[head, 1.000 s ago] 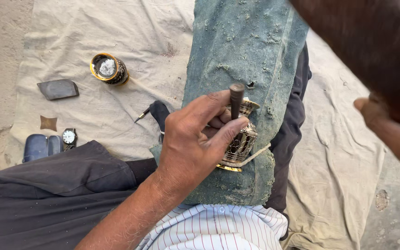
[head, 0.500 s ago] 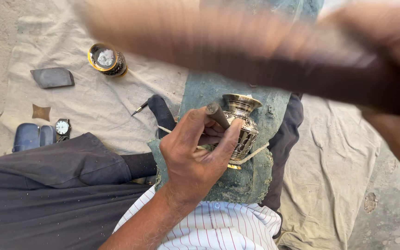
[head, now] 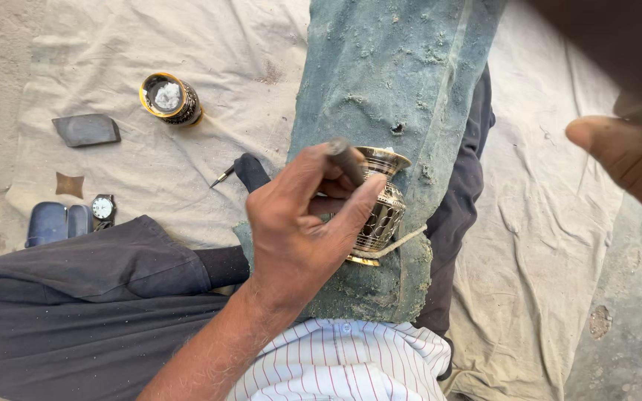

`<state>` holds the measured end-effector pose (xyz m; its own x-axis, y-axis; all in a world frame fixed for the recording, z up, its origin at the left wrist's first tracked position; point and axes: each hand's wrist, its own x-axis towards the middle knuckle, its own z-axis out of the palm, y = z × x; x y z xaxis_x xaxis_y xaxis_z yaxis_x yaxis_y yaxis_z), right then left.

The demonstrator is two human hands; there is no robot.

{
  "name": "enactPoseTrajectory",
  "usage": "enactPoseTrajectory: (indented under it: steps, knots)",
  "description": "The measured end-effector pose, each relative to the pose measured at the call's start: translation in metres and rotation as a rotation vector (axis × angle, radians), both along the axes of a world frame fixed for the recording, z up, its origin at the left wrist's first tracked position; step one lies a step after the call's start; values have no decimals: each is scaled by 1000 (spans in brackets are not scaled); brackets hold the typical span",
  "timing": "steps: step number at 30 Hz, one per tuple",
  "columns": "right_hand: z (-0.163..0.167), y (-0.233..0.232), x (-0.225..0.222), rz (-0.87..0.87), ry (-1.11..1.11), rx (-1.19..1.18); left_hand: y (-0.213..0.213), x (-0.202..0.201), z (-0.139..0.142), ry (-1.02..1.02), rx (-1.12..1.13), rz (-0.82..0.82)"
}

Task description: The person uses a chisel and hammer to engrave a decorative pattern onto a small metal vase resting on a cushioned support. The person repeatedly taps the chisel to create fine lines and shapes on the vase surface.

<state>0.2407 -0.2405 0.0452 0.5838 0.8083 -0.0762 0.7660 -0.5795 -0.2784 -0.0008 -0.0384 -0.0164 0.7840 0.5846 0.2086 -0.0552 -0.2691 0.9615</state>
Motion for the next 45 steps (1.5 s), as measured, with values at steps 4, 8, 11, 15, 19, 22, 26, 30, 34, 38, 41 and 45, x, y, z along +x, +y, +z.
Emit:
enactPoseTrajectory:
  steps: [4, 8, 11, 15, 19, 22, 26, 30, 34, 38, 41, 45]
  knots:
    - [-83, -69, 18, -309, 175, -120, 1, 13, 0, 65, 20, -72]
    - [-162, -147, 3, -466, 319, -229, -2, 21, -3, 97, 13, -88]
    - [-189, -169, 16, -493, 329, -240, -1, 25, -6, 109, -8, -110]
    - [-178, -146, 67, -474, 260, -249, -3, 29, -7, 125, 129, -79]
    - [-164, -125, 93, -451, 217, -247, -5, 34, -7, 126, 296, -141]
    - [-169, -134, 83, -437, 248, -230, -1, 38, -7, 118, 317, -208]
    - [-173, -167, 61, -509, 300, -258, 4, 39, -2, 166, 325, -282]
    - [-164, -184, 47, -578, 347, -313, 8, 41, 6, 160, 298, -339]
    - [-143, -185, 20, -514, 397, -211, 10, 45, 11, 157, 311, -376]
    - [-115, -169, -4, -351, 340, -70, 7, 45, 13, 173, 371, -422]
    - [-86, -148, -21, -391, 337, 14, 4, 45, 13, 146, 399, -445]
    - [-55, -117, -44, -386, 203, -193, 6, 43, 13, 180, 449, -492]
